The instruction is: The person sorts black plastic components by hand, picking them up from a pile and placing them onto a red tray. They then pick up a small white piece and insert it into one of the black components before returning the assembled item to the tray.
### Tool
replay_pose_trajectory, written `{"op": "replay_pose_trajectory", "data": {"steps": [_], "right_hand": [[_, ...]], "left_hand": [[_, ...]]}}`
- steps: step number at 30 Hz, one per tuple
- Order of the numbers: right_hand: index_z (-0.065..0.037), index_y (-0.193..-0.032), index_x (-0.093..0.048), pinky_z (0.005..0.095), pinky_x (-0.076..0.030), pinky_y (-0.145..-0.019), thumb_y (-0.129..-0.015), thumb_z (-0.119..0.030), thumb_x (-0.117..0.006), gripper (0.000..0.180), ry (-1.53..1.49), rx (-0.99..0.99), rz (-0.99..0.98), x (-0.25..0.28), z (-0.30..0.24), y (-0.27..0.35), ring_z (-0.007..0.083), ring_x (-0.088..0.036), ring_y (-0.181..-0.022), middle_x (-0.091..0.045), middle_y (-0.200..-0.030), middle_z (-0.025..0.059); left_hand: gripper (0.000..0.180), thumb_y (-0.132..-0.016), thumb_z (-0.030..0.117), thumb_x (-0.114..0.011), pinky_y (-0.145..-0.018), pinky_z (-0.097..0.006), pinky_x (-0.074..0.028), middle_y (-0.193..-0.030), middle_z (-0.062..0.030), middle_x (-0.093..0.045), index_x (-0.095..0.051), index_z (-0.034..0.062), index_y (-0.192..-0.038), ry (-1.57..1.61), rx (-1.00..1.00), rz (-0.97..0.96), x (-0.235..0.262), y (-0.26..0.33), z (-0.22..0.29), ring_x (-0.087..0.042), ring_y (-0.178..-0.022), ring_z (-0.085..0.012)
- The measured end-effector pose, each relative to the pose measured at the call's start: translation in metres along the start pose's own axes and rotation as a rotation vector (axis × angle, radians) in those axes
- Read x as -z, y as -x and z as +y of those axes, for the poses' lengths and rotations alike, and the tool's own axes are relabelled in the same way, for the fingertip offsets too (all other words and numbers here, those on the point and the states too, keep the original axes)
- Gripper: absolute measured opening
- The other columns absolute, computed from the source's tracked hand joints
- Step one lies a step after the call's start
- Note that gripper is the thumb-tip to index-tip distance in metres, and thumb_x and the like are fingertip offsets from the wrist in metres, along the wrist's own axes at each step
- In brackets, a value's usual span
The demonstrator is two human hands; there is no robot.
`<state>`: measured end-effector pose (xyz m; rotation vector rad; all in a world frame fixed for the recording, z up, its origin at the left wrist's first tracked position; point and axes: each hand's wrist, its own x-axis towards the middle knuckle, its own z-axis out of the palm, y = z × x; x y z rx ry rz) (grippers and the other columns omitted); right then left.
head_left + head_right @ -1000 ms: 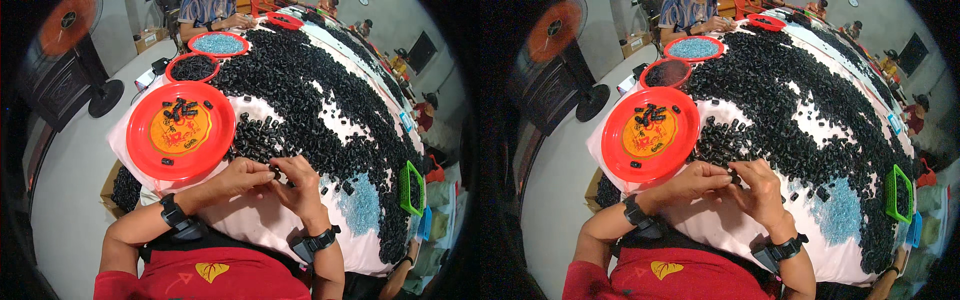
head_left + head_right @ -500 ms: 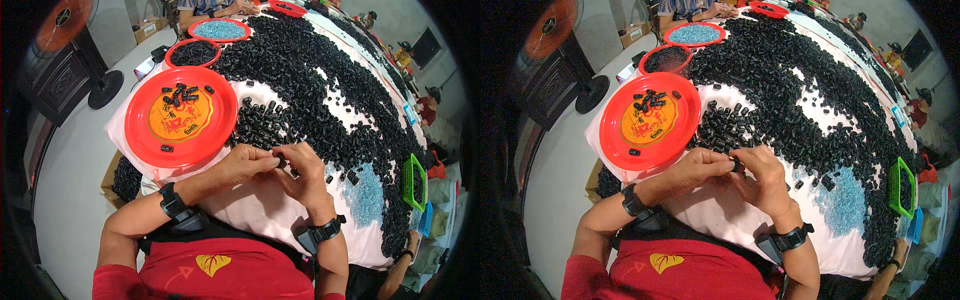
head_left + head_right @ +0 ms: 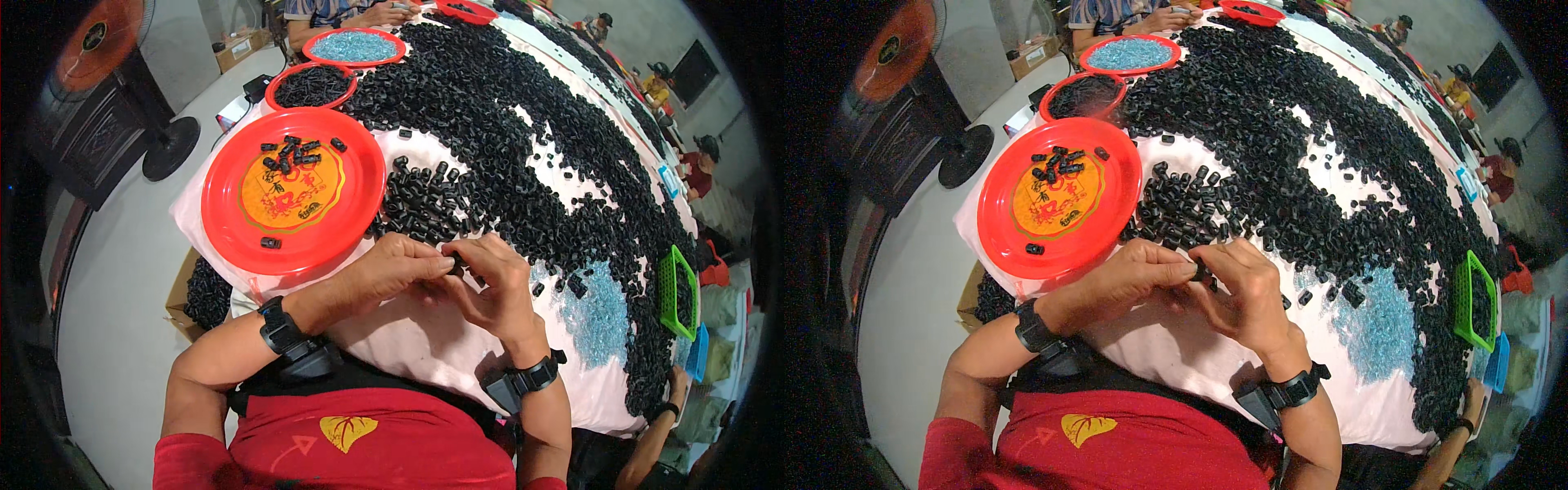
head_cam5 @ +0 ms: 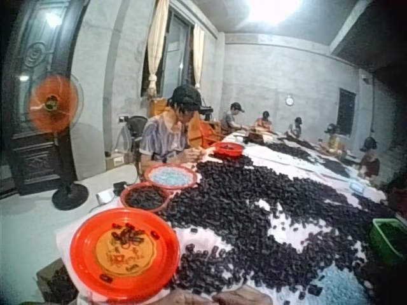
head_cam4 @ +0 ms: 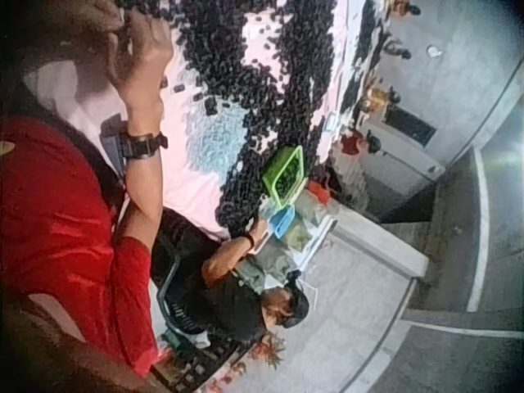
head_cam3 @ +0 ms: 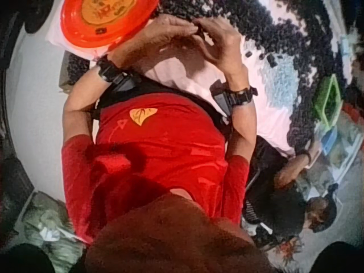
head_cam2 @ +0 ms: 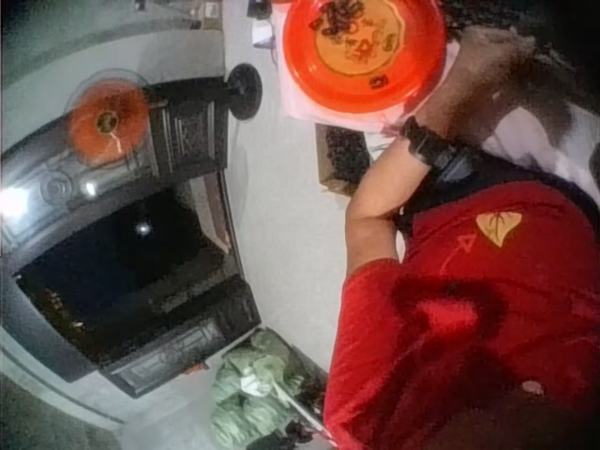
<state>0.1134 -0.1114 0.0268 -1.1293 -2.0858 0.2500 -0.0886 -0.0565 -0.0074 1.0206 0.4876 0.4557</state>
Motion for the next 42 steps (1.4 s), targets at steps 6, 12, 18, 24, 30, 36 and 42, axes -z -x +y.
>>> {"op": "replay_pose_trajectory", "data": {"steps": [6, 12, 18, 24, 30, 36, 42], "right_hand": [[-0.001, -0.109, -0.071, 0.0375, -0.053, -0.071, -0.072, -0.001, -0.083, 0.038, 0.007, 0.005, -0.016, -0.006, 0.003, 0.001, 0.0310, -0.065, -0.080, -0.070, -0.094, 0.0147], [-0.001, -0.121, -0.071, 0.0380, -0.055, -0.082, -0.071, -0.003, -0.087, 0.052, -0.067, 0.035, 0.089, -0.003, 0.005, 0.000, 0.0300, -0.067, -0.093, -0.072, -0.110, 0.0150], [-0.003, -0.125, -0.070, 0.0388, -0.054, -0.082, -0.068, -0.003, -0.088, 0.060, -0.005, 0.070, 0.077, 0.000, 0.002, -0.003, 0.0312, -0.066, -0.097, -0.070, -0.115, 0.0149], [-0.003, -0.121, -0.071, 0.0391, -0.054, -0.081, -0.066, -0.001, -0.087, 0.057, 0.029, 0.063, 0.070, -0.001, -0.003, -0.001, 0.0312, -0.066, -0.095, -0.070, -0.112, 0.0143], [-0.003, -0.114, -0.074, 0.0366, -0.054, -0.074, -0.068, -0.002, -0.087, 0.048, 0.066, 0.012, 0.078, -0.002, 0.000, 0.000, 0.0287, -0.066, -0.090, -0.072, -0.106, 0.0126], [-0.003, -0.108, -0.075, 0.0334, -0.052, -0.067, -0.073, -0.007, -0.089, 0.038, 0.056, 0.024, 0.174, 0.001, 0.001, 0.001, 0.0254, -0.066, -0.082, -0.074, -0.098, 0.0099], [-0.003, -0.113, -0.074, 0.0349, -0.054, -0.073, -0.070, -0.007, -0.090, 0.046, 0.027, 0.049, 0.146, 0.000, 0.002, 0.001, 0.0268, -0.066, -0.090, -0.072, -0.104, 0.0115]], "left_hand": [[0.033, -0.106, 0.031, -0.059, -0.081, -0.028, -0.057, -0.100, -0.0061, -0.075, -0.074, 0.0013, -0.108, 0.007, 0.015, -0.011, 0.005, 0.002, -0.003, -0.071, -0.087, -0.0117], [0.033, -0.107, 0.028, -0.058, -0.087, -0.026, -0.055, -0.115, -0.0069, -0.072, -0.066, 0.0010, -0.125, 0.189, 0.083, -0.124, 0.007, 0.003, 0.007, -0.069, -0.100, -0.0109], [0.025, -0.101, 0.027, -0.069, -0.086, -0.027, -0.054, -0.102, -0.0032, -0.075, -0.072, 0.0054, -0.113, 0.190, 0.017, -0.030, -0.001, 0.001, 0.006, -0.069, -0.093, -0.0095], [0.021, -0.098, 0.017, -0.071, -0.081, -0.025, -0.056, -0.100, -0.0014, -0.073, -0.070, 0.0044, -0.115, 0.011, 0.008, 0.084, -0.001, -0.001, 0.001, -0.069, -0.091, -0.0097], [0.022, -0.103, 0.025, -0.066, -0.079, -0.025, -0.054, -0.100, -0.0004, -0.071, -0.068, 0.0061, -0.114, 0.114, -0.008, 0.129, 0.001, -0.002, -0.004, -0.069, -0.092, -0.0087], [0.029, -0.106, 0.033, -0.061, -0.079, -0.024, -0.054, -0.106, -0.0024, -0.072, -0.068, 0.0070, -0.116, 0.170, -0.056, 0.076, -0.003, 0.003, 0.006, -0.068, -0.096, -0.0076], [0.029, -0.104, 0.035, -0.064, -0.075, -0.021, -0.053, -0.100, 0.0005, -0.074, -0.073, 0.0084, -0.112, -0.011, -0.034, 0.035, -0.008, 0.005, 0.005, -0.068, -0.087, -0.0048]]}}
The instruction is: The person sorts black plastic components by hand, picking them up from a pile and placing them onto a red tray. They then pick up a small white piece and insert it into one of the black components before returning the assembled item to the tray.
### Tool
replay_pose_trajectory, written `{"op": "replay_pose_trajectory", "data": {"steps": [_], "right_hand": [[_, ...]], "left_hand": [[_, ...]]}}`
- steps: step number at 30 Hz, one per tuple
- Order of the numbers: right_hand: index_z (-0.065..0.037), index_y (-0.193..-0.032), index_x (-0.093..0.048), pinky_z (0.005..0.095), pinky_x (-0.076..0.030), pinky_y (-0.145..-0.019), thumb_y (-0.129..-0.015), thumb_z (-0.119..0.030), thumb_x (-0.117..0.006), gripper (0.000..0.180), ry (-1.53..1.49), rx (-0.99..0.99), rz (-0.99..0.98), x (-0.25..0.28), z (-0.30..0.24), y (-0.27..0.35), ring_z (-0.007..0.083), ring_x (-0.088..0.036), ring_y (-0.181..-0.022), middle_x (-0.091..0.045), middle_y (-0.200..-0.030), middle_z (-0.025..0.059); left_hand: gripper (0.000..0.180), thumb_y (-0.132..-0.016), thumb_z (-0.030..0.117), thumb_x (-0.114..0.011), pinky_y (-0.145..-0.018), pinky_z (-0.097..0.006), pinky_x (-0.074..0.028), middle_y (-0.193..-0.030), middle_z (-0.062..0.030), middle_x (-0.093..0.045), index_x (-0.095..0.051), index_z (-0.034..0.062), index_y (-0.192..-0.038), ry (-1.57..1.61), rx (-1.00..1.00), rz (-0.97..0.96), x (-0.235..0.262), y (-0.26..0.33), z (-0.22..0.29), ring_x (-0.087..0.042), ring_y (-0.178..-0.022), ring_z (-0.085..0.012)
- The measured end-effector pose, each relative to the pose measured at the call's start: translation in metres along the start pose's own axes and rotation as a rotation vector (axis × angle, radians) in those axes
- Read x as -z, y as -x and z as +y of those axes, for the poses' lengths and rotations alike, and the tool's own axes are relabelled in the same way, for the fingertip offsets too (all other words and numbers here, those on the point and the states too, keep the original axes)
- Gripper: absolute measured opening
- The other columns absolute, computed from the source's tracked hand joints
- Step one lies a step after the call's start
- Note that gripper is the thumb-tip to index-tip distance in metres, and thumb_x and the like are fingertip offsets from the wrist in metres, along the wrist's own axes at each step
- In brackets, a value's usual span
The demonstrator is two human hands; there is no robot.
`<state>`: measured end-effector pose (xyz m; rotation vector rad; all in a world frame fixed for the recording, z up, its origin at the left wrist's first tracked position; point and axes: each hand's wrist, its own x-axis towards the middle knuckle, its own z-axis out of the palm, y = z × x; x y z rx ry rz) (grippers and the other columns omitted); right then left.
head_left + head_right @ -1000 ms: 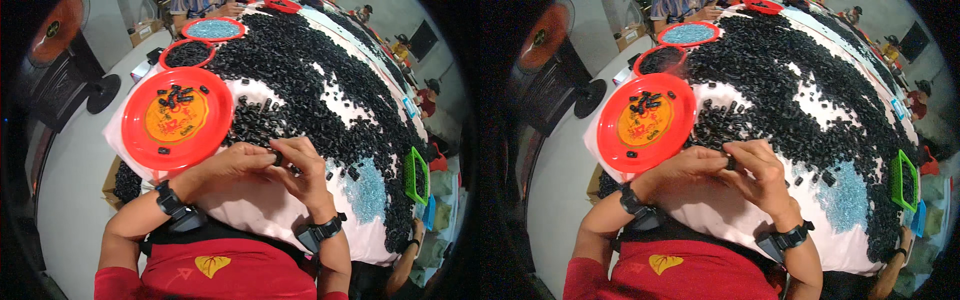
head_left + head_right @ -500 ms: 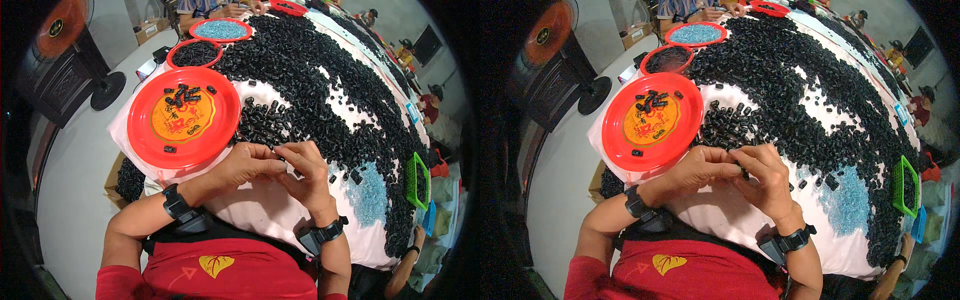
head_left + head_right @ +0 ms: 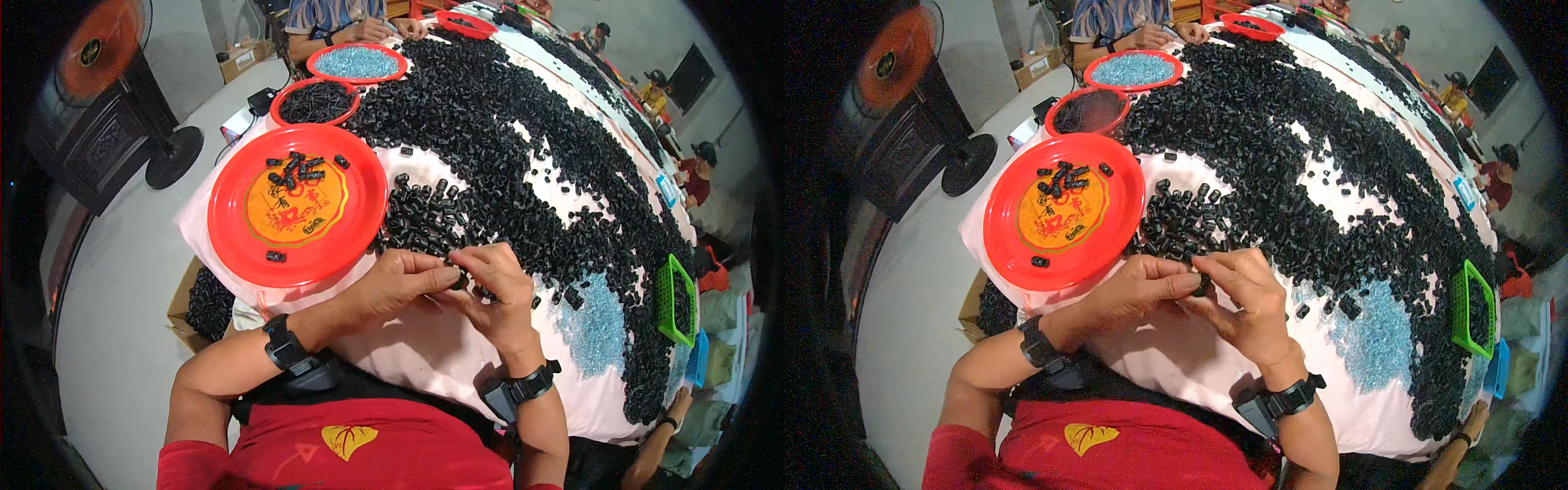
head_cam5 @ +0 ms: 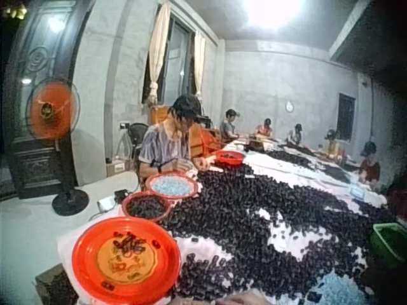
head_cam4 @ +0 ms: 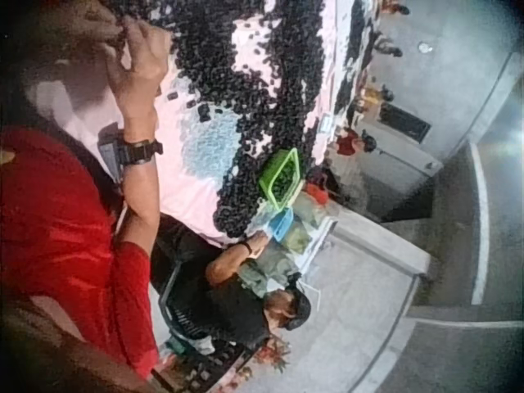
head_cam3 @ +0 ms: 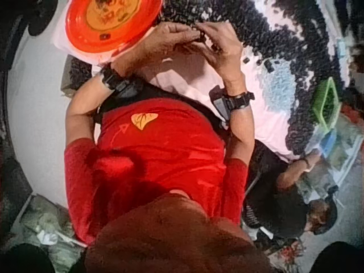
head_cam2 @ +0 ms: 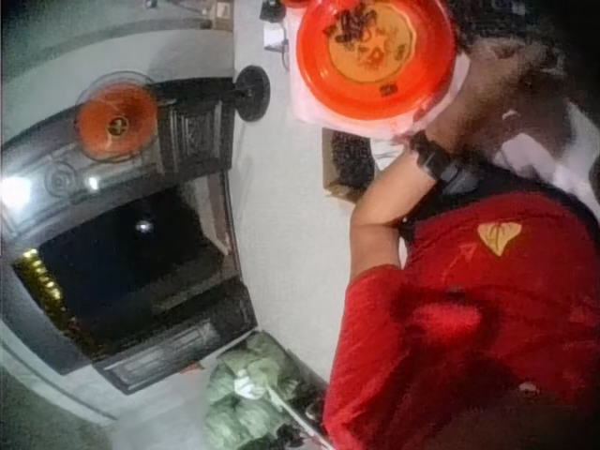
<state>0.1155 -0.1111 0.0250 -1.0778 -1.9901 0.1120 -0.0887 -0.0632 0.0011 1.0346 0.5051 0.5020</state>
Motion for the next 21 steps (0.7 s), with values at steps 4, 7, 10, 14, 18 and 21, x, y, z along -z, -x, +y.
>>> {"op": "replay_pose_trajectory", "data": {"steps": [4, 7, 10, 14, 18, 21], "right_hand": [[-0.004, -0.112, -0.075, 0.0357, -0.054, -0.078, -0.071, -0.006, -0.090, 0.044, -0.005, -0.032, -0.028, -0.001, -0.003, 0.001, 0.0278, -0.067, -0.091, -0.073, -0.103, 0.0112], [-0.003, -0.110, -0.075, 0.0354, -0.054, -0.077, -0.072, -0.006, -0.089, 0.041, 0.006, -0.079, -0.015, -0.003, 0.000, 0.004, 0.0279, -0.067, -0.090, -0.073, -0.102, 0.0109], [-0.003, -0.109, -0.075, 0.0355, -0.054, -0.077, -0.072, -0.007, -0.088, 0.039, 0.030, -0.057, -0.015, -0.002, 0.002, 0.003, 0.0277, -0.067, -0.089, -0.074, -0.100, 0.0105], [-0.003, -0.109, -0.074, 0.0362, -0.054, -0.077, -0.073, -0.004, -0.087, 0.039, -0.010, -0.085, -0.019, -0.002, -0.001, -0.001, 0.0282, -0.067, -0.088, -0.074, -0.100, 0.0108], [-0.002, -0.117, -0.072, 0.0389, -0.054, -0.080, -0.071, -0.001, -0.083, 0.047, -0.068, -0.082, -0.090, -0.002, 0.004, 0.003, 0.0299, -0.067, -0.092, -0.072, -0.110, 0.0142], [-0.004, -0.130, -0.067, 0.0328, -0.056, -0.071, -0.076, -0.005, -0.085, 0.058, -0.054, -0.163, -0.053, -0.008, -0.006, 0.001, 0.0260, -0.066, -0.094, -0.067, -0.122, 0.0171]], "left_hand": [[0.028, -0.105, 0.033, -0.063, -0.074, -0.021, -0.053, -0.097, 0.0005, -0.074, -0.073, 0.0074, -0.112, -0.035, 0.018, 0.059, 0.000, -0.001, -0.004, -0.067, -0.084, -0.0047], [0.027, -0.106, 0.030, -0.061, -0.074, -0.021, -0.053, -0.098, -0.0008, -0.074, -0.073, 0.0064, -0.111, 0.142, -0.068, 0.060, 0.002, -0.003, -0.012, -0.067, -0.084, -0.0048], [0.027, -0.107, 0.028, -0.059, -0.071, -0.022, -0.054, -0.098, -0.0010, -0.073, -0.073, 0.0055, -0.111, 0.170, -0.035, 0.069, 0.001, -0.004, -0.009, -0.067, -0.084, -0.0052], [0.026, -0.106, 0.028, -0.061, -0.069, -0.022, -0.053, -0.094, 0.0000, -0.073, -0.074, 0.0047, -0.110, 0.042, -0.031, 0.033, 0.001, -0.005, -0.002, -0.066, -0.083, -0.0051], [0.027, -0.101, 0.028, -0.068, -0.063, -0.021, -0.048, -0.080, 0.0024, -0.069, -0.075, 0.0034, -0.092, -0.089, -0.079, 0.069, -0.007, -0.002, 0.006, -0.059, -0.070, -0.0041], [0.026, -0.102, 0.030, -0.067, -0.071, -0.020, -0.051, -0.093, 0.0011, -0.073, -0.074, 0.0052, -0.107, -0.049, -0.092, 0.113, 0.001, 0.006, 0.007, -0.064, -0.083, -0.0031]]}}
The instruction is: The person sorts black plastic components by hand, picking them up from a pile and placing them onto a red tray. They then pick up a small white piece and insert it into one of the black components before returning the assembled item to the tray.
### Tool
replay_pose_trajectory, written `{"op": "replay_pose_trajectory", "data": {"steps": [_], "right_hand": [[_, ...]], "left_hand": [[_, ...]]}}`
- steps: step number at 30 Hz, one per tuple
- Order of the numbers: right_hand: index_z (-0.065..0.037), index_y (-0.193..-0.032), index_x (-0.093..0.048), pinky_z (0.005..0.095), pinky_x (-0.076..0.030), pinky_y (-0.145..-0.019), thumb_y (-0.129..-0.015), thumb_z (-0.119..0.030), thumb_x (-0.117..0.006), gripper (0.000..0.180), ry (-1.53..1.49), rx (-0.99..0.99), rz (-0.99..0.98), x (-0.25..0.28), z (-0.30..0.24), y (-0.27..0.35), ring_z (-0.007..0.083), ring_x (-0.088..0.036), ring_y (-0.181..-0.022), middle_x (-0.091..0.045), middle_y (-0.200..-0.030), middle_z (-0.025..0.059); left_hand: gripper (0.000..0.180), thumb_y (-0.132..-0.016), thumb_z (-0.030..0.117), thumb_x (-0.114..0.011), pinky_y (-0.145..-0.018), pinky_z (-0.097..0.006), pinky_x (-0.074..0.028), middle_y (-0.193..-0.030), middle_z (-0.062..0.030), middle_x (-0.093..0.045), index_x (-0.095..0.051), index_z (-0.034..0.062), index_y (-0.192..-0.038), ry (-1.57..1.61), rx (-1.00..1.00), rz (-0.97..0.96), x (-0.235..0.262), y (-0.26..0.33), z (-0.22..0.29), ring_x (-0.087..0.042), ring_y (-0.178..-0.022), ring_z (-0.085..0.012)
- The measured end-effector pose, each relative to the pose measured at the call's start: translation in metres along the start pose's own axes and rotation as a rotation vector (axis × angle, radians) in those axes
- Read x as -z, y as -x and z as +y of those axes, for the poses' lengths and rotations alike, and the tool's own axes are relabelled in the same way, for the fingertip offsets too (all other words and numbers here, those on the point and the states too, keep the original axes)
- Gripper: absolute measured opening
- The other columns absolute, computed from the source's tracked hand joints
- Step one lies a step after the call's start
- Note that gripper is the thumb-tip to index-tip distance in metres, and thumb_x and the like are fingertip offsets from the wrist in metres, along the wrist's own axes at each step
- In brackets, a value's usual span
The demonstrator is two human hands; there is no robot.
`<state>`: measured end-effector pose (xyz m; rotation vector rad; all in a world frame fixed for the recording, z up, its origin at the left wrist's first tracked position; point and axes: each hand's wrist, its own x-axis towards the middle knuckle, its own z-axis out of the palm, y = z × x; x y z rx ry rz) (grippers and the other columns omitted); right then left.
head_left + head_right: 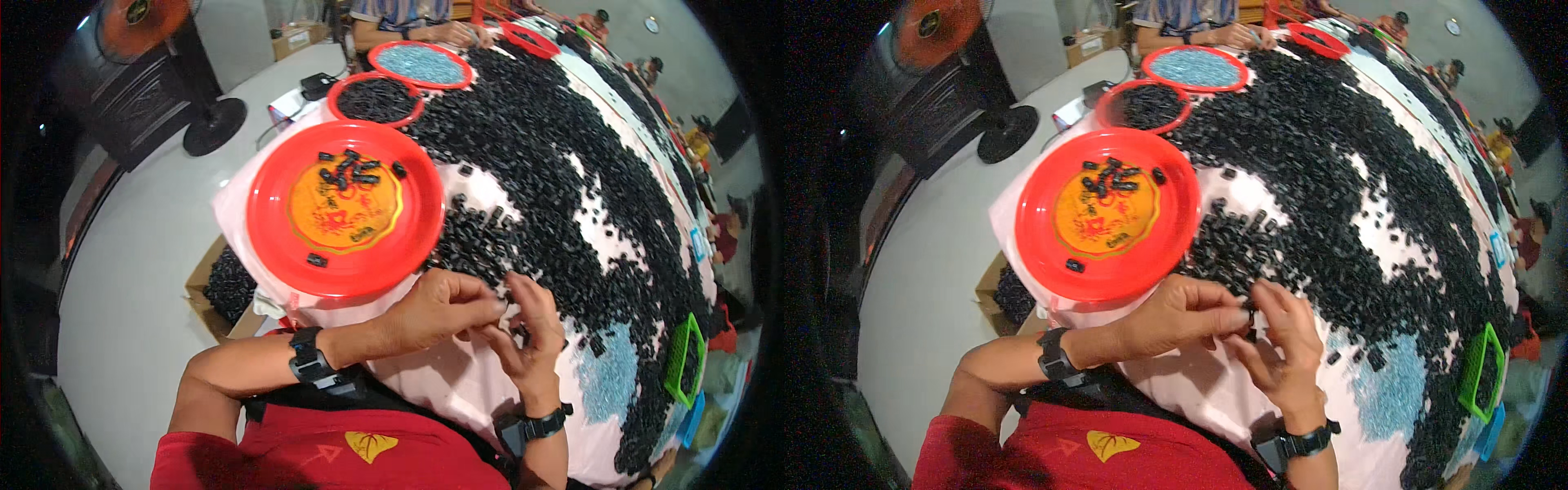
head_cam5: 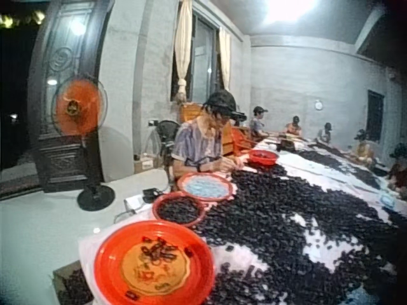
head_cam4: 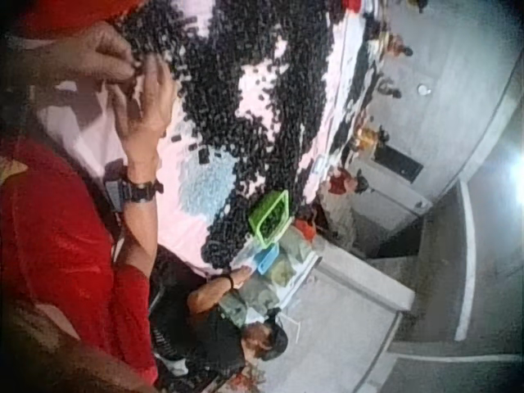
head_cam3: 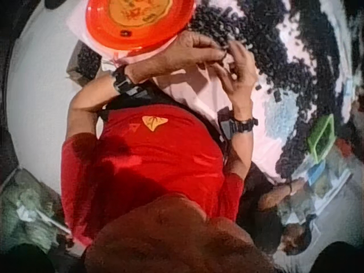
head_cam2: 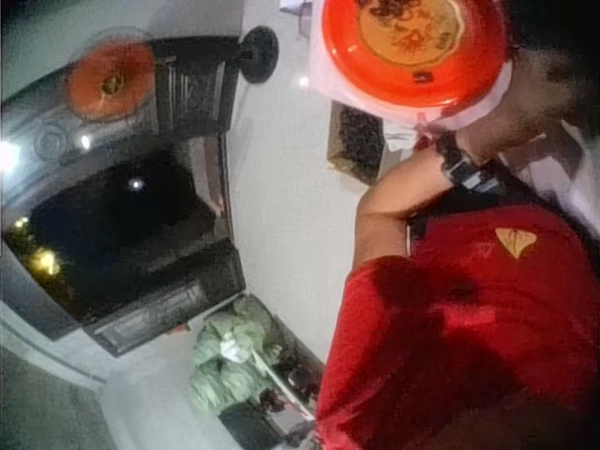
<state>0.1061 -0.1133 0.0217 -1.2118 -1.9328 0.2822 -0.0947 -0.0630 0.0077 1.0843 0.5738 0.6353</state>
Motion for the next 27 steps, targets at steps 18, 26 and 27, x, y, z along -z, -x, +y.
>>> {"op": "replay_pose_trajectory", "data": {"steps": [18, 26, 27], "right_hand": [[-0.004, -0.107, -0.076, 0.0409, -0.055, -0.081, -0.071, -0.012, -0.084, 0.037, 0.205, -0.013, -0.197, 0.003, 0.020, -0.007, 0.0322, -0.067, -0.093, -0.073, -0.112, 0.0135], [-0.006, -0.107, -0.077, 0.0401, -0.054, -0.082, -0.073, -0.008, -0.082, 0.034, 0.340, -0.122, -0.202, 0.003, 0.022, -0.006, 0.0320, -0.066, -0.094, -0.073, -0.113, 0.0123], [-0.006, -0.107, -0.077, 0.0400, -0.054, -0.082, -0.074, -0.007, -0.082, 0.034, 0.331, -0.129, -0.212, 0.004, 0.023, -0.006, 0.0317, -0.066, -0.094, -0.073, -0.113, 0.0122]], "left_hand": [[0.043, -0.103, 0.027, -0.064, -0.079, -0.031, -0.058, -0.110, -0.0115, -0.071, -0.059, 0.0000, -0.136, -0.281, 0.011, -0.448, 0.036, 0.041, 0.022, -0.071, -0.091, -0.0173], [0.044, -0.105, 0.029, -0.059, -0.088, -0.037, -0.056, -0.120, -0.0173, -0.066, -0.055, 0.0009, -0.139, -0.383, -0.078, -0.579, 0.054, 0.032, 0.001, -0.070, -0.101, -0.0280], [0.044, -0.105, 0.029, -0.059, -0.088, -0.037, -0.056, -0.120, -0.0173, -0.066, -0.055, 0.0009, -0.139, -0.369, -0.084, -0.608, 0.054, 0.030, -0.001, -0.070, -0.101, -0.0280]]}}
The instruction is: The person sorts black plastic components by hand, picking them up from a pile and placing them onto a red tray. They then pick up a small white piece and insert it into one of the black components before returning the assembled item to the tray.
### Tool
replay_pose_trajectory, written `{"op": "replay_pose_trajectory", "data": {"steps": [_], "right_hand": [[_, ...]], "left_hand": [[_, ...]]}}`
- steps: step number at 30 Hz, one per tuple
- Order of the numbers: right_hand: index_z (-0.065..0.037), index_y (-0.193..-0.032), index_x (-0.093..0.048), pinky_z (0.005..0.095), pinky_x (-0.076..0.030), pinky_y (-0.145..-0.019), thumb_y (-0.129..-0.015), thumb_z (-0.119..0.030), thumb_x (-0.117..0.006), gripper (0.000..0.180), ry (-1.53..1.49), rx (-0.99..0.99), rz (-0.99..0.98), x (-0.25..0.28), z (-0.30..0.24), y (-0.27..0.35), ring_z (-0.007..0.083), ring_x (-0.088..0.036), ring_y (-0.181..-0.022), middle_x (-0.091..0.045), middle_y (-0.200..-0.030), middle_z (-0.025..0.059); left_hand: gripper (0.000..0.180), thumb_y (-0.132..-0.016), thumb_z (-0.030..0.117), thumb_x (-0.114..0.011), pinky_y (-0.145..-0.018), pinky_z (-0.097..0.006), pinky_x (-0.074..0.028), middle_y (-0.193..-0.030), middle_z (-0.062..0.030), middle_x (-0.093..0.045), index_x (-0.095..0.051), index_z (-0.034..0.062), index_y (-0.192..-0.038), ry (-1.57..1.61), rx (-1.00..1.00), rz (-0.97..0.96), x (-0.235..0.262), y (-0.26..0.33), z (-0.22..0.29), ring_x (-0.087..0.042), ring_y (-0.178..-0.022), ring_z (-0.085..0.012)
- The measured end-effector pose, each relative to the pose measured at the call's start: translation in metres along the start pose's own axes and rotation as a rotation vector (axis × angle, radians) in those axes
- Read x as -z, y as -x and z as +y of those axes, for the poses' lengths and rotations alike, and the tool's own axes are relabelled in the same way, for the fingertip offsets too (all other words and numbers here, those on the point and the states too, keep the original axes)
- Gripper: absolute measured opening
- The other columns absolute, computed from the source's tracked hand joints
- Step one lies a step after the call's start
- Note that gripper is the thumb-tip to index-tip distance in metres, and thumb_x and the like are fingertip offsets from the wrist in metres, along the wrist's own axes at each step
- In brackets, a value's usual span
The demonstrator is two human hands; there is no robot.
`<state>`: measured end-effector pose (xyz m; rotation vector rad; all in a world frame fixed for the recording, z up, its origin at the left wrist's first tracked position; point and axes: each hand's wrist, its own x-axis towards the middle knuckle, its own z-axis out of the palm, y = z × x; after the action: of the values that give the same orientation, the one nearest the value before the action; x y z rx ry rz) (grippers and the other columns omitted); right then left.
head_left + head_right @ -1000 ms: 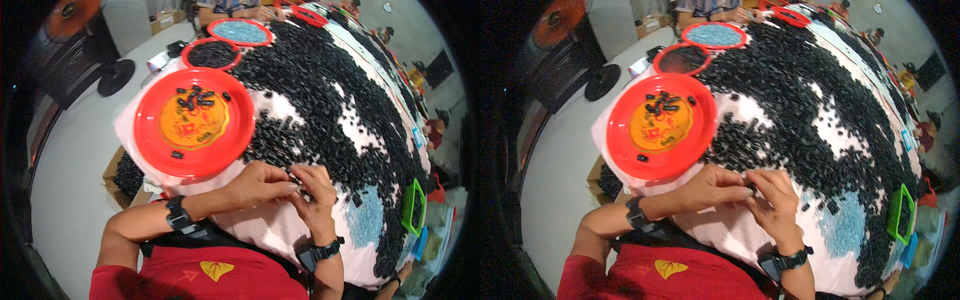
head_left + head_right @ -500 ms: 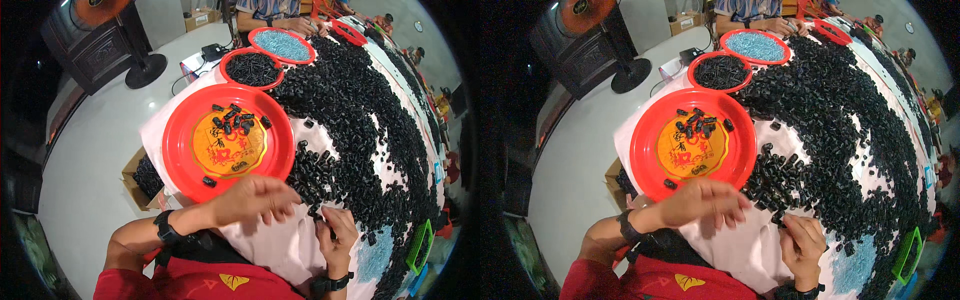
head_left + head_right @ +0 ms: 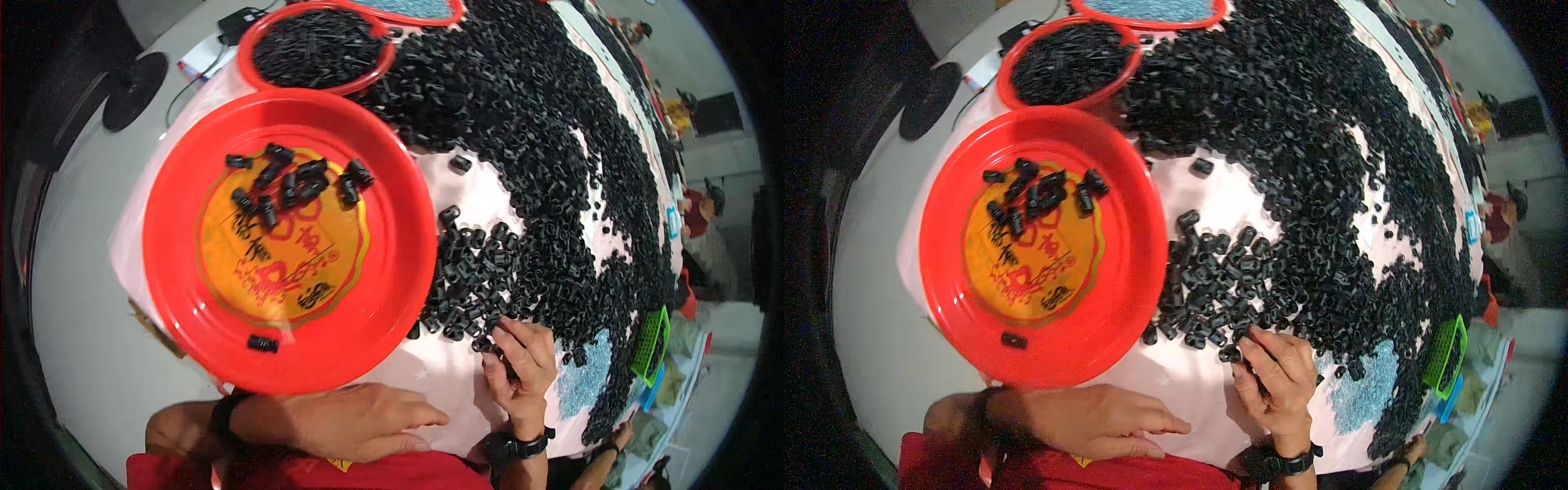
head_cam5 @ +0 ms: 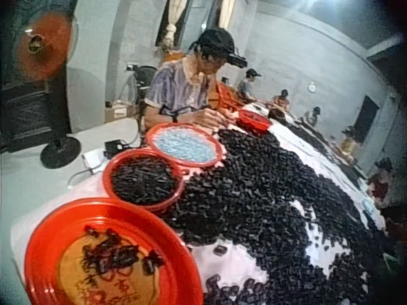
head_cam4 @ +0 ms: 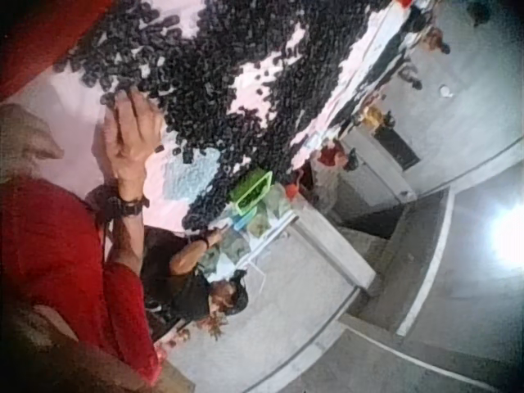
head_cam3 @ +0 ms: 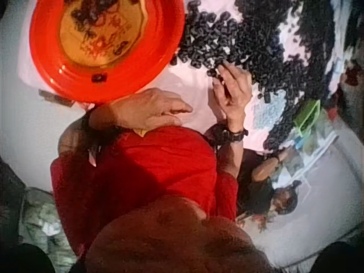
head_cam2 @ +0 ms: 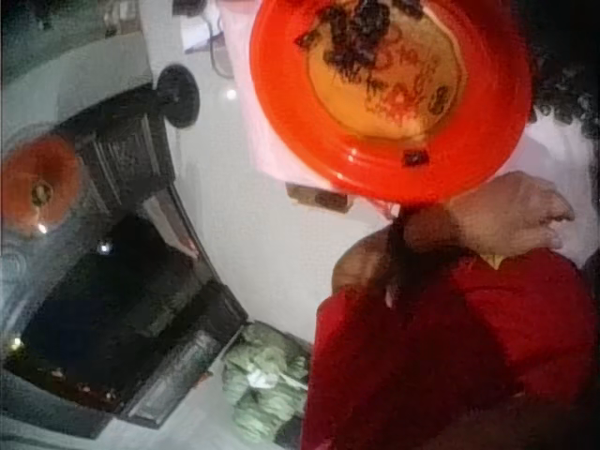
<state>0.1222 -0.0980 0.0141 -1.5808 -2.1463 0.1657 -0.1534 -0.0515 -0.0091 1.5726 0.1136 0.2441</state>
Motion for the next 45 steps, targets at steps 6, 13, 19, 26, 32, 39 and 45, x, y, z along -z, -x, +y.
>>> {"op": "replay_pose_trajectory", "data": {"steps": [6, 13, 19, 26, 32, 39, 45], "right_hand": [[-0.007, -0.111, -0.077, 0.0398, -0.055, -0.081, -0.076, -0.005, -0.079, 0.035, 0.035, 0.016, 0.038, -0.004, 0.000, -0.003, 0.0322, -0.066, -0.092, -0.073, -0.114, 0.0122], [-0.002, -0.112, -0.074, 0.0399, -0.055, -0.083, -0.082, -0.003, -0.075, 0.030, 0.022, 0.053, 0.119, -0.006, 0.000, -0.003, 0.0339, -0.066, -0.095, -0.071, -0.115, 0.0154], [0.000, -0.108, -0.075, 0.0373, -0.054, -0.083, -0.084, -0.001, -0.074, 0.023, -0.102, 0.008, 0.260, -0.004, 0.009, 0.007, 0.0322, -0.068, -0.093, -0.073, -0.110, 0.0167], [-0.003, -0.106, -0.076, 0.0409, -0.055, -0.084, -0.086, -0.006, -0.073, 0.021, -0.017, 0.043, 0.169, 0.006, 0.004, -0.001, 0.0343, -0.066, -0.098, -0.072, -0.116, 0.0165], [-0.003, -0.106, -0.076, 0.0388, -0.055, -0.082, -0.086, -0.001, -0.072, 0.021, -0.138, 0.023, 0.304, 0.010, 0.009, 0.001, 0.0326, -0.066, -0.096, -0.073, -0.111, 0.0156], [-0.004, -0.100, -0.075, 0.0409, -0.051, -0.064, -0.085, -0.001, -0.072, 0.016, -0.022, -0.041, 0.411, 0.020, 0.029, 0.016, 0.0290, -0.060, -0.073, -0.065, -0.079, 0.0095], [-0.008, -0.099, -0.076, 0.0406, -0.052, -0.067, -0.082, -0.007, -0.074, 0.017, 0.060, -0.064, 0.265, 0.025, 0.023, 0.018, 0.0293, -0.061, -0.079, -0.065, -0.082, 0.0082]], "left_hand": [[0.039, -0.105, 0.026, -0.059, -0.089, -0.039, -0.056, -0.119, -0.0166, -0.066, -0.058, 0.0035, -0.137, -0.031, 0.024, 0.080, -0.008, 0.003, 0.001, -0.069, -0.102, -0.0293], [0.034, -0.104, 0.021, -0.059, -0.086, -0.038, -0.056, -0.107, -0.0160, -0.071, -0.063, 0.0017, -0.131, -0.011, 0.095, 0.118, -0.005, 0.002, 0.008, -0.072, -0.096, -0.0287], [0.032, -0.102, 0.018, -0.060, -0.081, -0.037, -0.057, -0.104, -0.0178, -0.072, -0.064, 0.0009, -0.130, -0.233, 0.013, 0.217, -0.021, 0.004, 0.013, -0.074, -0.091, -0.0246], [0.038, -0.098, 0.016, -0.065, -0.095, -0.041, -0.051, -0.124, -0.0199, -0.065, -0.062, -0.0009, -0.131, -0.474, -0.154, 0.435, -0.037, -0.016, 0.021, -0.064, -0.115, -0.0343], [0.062, -0.093, 0.028, -0.068, -0.114, -0.056, -0.032, -0.153, -0.0247, -0.044, -0.049, -0.0034, -0.144, -0.990, -0.127, 0.511, -0.037, -0.046, 0.000, -0.040, -0.142, -0.0458], [0.062, -0.093, 0.032, -0.068, -0.115, -0.059, -0.029, -0.157, -0.0230, -0.042, -0.051, -0.0005, -0.144, -1.067, -0.040, 0.355, -0.043, -0.059, -0.002, -0.033, -0.148, -0.0456], [0.055, -0.092, 0.028, -0.069, -0.113, -0.054, -0.033, -0.150, -0.0211, -0.051, -0.057, 0.0018, -0.139, -1.027, -0.021, 0.386, -0.035, -0.052, 0.000, -0.042, -0.143, -0.0400]]}}
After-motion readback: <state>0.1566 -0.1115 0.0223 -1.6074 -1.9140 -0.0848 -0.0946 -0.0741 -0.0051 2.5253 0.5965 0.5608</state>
